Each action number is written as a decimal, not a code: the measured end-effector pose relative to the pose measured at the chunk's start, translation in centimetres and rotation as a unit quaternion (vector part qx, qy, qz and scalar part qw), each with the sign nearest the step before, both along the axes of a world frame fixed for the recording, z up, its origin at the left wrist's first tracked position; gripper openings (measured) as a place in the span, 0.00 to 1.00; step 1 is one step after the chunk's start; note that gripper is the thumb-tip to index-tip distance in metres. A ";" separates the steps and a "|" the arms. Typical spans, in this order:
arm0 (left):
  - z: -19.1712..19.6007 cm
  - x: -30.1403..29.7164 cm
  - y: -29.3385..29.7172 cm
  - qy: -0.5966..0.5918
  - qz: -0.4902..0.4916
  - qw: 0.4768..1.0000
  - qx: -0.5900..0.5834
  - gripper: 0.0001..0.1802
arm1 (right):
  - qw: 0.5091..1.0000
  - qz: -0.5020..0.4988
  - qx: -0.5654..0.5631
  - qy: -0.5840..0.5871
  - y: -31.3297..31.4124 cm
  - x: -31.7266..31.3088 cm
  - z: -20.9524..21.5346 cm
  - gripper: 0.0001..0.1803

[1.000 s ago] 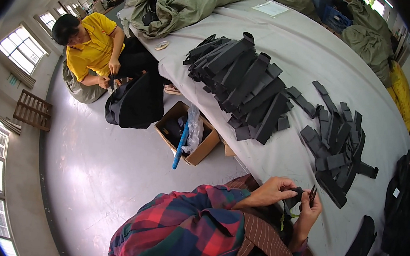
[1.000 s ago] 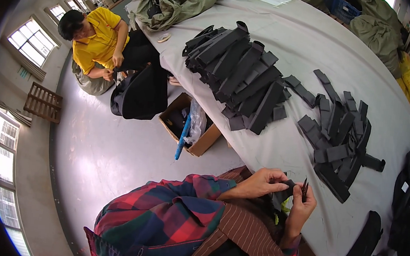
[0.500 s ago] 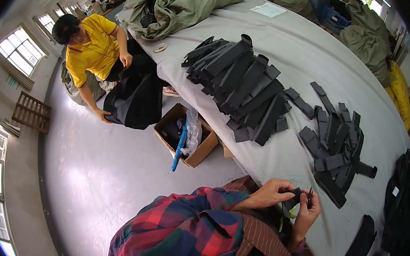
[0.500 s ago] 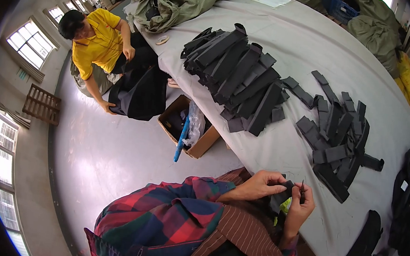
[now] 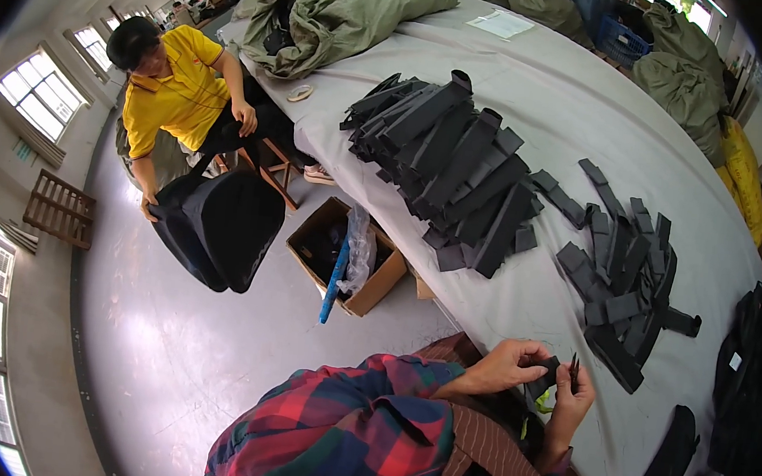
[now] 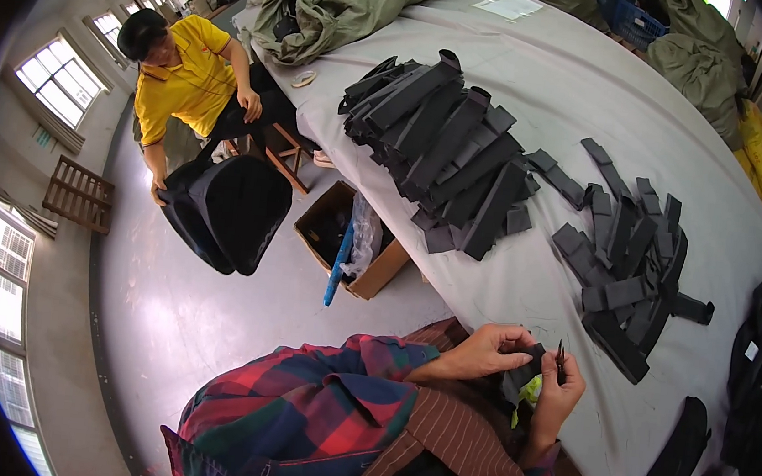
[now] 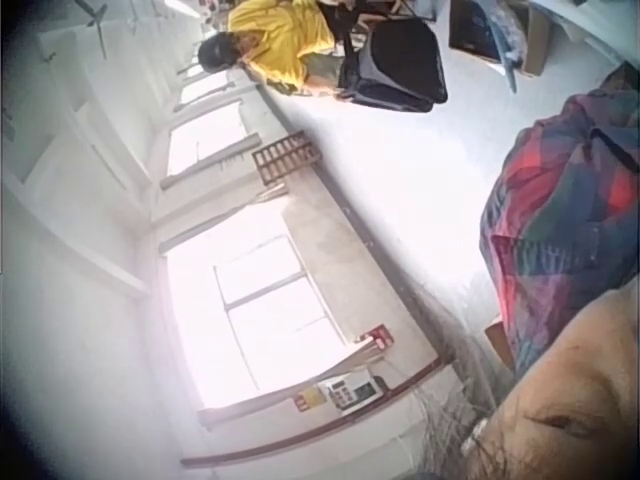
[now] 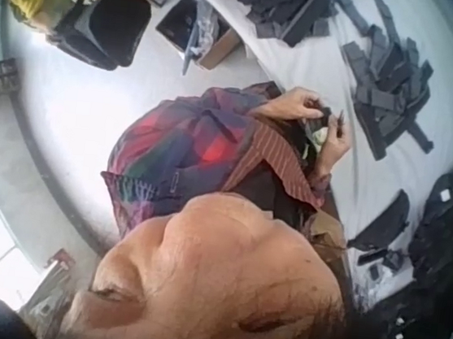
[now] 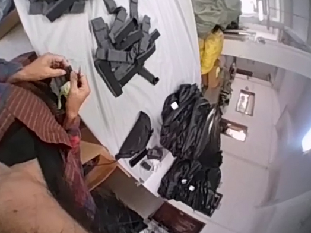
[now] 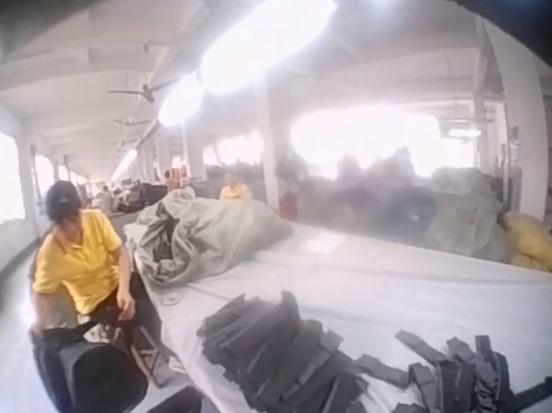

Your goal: Trimming and finishing the edges of black foam or rubber strips using a small cutting tool.

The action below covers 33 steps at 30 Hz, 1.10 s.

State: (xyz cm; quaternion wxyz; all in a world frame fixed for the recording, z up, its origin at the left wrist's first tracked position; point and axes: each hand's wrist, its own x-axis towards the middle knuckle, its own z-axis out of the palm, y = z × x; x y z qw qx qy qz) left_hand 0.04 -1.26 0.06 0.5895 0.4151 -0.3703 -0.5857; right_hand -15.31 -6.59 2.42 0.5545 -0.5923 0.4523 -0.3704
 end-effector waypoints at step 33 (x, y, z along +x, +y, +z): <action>2.2 0.7 0.3 -0.088 -0.023 0.995 -0.040 0.14 | 0.972 0.041 0.195 -0.125 0.1 -0.8 0.8 0.06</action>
